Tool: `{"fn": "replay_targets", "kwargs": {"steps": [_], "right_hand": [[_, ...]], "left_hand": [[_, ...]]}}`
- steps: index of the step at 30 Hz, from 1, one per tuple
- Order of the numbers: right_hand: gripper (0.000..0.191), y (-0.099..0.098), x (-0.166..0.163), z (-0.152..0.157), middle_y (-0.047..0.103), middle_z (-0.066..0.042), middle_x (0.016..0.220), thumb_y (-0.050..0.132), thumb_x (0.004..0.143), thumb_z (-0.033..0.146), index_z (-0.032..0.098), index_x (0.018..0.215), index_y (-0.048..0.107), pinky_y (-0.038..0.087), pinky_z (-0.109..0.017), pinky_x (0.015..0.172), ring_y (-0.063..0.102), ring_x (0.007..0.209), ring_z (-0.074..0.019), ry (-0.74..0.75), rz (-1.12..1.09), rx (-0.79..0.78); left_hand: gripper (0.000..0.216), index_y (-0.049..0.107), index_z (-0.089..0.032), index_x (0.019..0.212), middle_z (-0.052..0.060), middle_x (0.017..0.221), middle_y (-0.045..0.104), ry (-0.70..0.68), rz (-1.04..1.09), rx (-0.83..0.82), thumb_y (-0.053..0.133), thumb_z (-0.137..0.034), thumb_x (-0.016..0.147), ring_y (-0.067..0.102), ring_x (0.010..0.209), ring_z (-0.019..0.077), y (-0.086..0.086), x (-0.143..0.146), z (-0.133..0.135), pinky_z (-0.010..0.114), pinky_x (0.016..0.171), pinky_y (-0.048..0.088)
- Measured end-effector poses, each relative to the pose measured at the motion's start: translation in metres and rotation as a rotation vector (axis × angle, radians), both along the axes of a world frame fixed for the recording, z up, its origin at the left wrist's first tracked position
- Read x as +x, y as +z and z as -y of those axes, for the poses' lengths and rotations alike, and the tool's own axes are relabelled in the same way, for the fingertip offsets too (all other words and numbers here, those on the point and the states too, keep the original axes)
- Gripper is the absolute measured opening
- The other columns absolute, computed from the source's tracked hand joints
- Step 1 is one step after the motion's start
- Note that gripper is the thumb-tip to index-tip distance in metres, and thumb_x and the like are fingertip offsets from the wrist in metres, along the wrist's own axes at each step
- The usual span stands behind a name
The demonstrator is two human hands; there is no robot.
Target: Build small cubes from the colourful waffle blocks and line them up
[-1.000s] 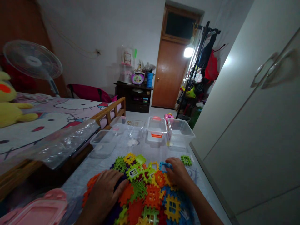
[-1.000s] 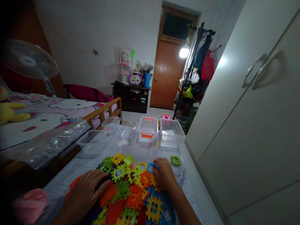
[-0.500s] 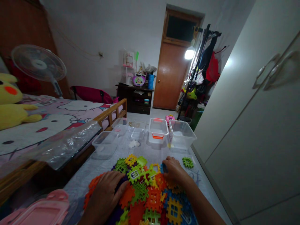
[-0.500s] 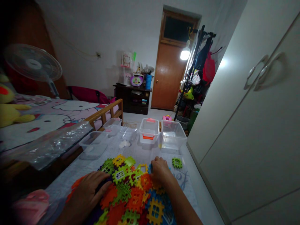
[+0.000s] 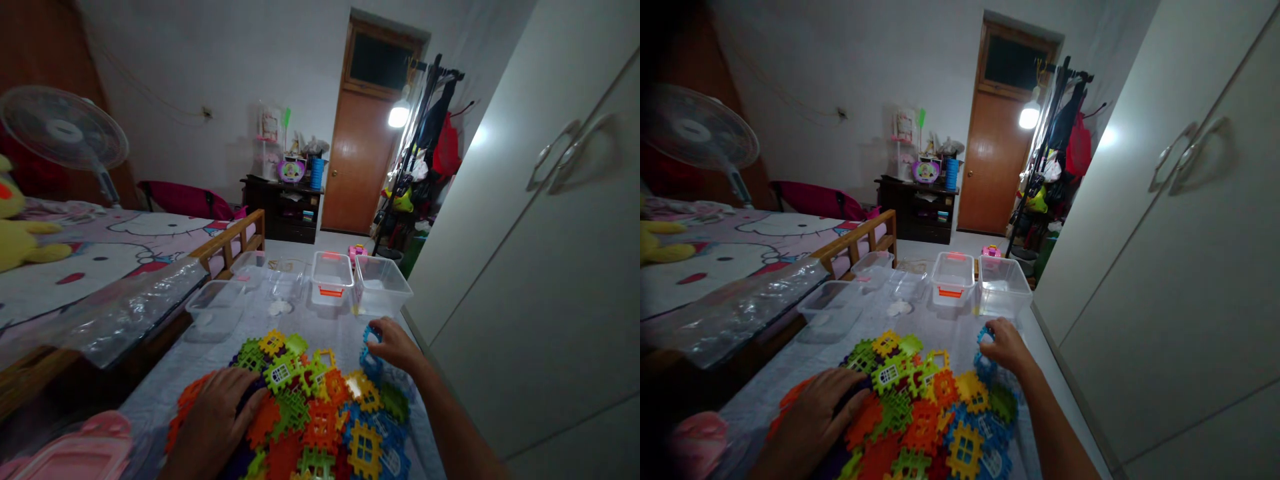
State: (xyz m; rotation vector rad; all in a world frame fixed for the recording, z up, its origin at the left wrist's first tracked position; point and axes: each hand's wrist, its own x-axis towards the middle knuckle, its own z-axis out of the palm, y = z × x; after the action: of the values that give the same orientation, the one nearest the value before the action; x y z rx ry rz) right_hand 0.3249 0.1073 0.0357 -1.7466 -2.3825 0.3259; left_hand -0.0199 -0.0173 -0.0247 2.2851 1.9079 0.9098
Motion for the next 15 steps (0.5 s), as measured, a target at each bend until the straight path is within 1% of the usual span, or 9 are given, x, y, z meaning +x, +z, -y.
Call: {"fn": "replay_targets", "kwargs": {"steps": [3, 6, 8, 13, 15], "right_hand": [[0.024, -0.011, 0.004, 0.009, 0.064, -0.008, 0.093, 0.062, 0.068, 0.028, 0.016, 0.088, 0.068, 0.042, -0.027, 0.075, 0.059, 0.085, -0.0205, -0.014, 0.042, -0.042], [0.028, -0.024, 0.000, 0.016, 0.064, -0.011, 0.094, 0.065, 0.067, 0.032, 0.014, 0.088, 0.068, 0.042, -0.029, 0.076, 0.059, 0.087, -0.0232, -0.031, 0.078, -0.058], [0.030, -0.028, -0.002, 0.019, 0.064, -0.013, 0.096, 0.066, 0.067, 0.033, 0.014, 0.090, 0.068, 0.042, -0.029, 0.078, 0.059, 0.089, -0.0242, -0.034, 0.090, -0.061], [0.028, -0.028, -0.004, 0.017, 0.063, -0.012, 0.095, 0.066, 0.065, 0.031, 0.014, 0.087, 0.067, 0.042, -0.029, 0.076, 0.059, 0.089, -0.0244, -0.030, 0.090, -0.055], [0.029, -0.026, -0.004, 0.014, 0.062, -0.012, 0.095, 0.066, 0.065, 0.030, 0.014, 0.090, 0.067, 0.042, -0.029, 0.077, 0.058, 0.090, -0.0243, -0.028, 0.079, -0.039]], "left_hand": [[0.034, 0.070, -0.028, 0.094, 0.002, 0.097, 0.073, 0.006, 0.008, 0.008, 0.052, -0.055, 0.086, 0.066, 0.094, 0.0230, 0.000, 0.000, 0.000, 0.041, 0.088, 0.052], [0.035, 0.070, -0.028, 0.094, 0.002, 0.096, 0.074, 0.005, 0.008, 0.028, 0.051, -0.056, 0.086, 0.066, 0.093, 0.0233, 0.002, 0.000, 0.000, 0.041, 0.087, 0.053], [0.035, 0.070, -0.028, 0.093, 0.002, 0.095, 0.074, -0.002, 0.006, 0.033, 0.051, -0.056, 0.086, 0.067, 0.093, 0.0232, 0.003, 0.000, 0.000, 0.040, 0.086, 0.053], [0.033, 0.070, -0.028, 0.093, 0.002, 0.096, 0.074, 0.010, 0.007, 0.016, 0.052, -0.055, 0.086, 0.067, 0.092, 0.0231, 0.003, -0.001, -0.001, 0.040, 0.086, 0.053], [0.033, 0.070, -0.028, 0.093, 0.002, 0.097, 0.074, 0.012, 0.004, 0.016, 0.051, -0.054, 0.086, 0.067, 0.093, 0.0234, 0.001, -0.002, -0.002, 0.040, 0.087, 0.053]]}}
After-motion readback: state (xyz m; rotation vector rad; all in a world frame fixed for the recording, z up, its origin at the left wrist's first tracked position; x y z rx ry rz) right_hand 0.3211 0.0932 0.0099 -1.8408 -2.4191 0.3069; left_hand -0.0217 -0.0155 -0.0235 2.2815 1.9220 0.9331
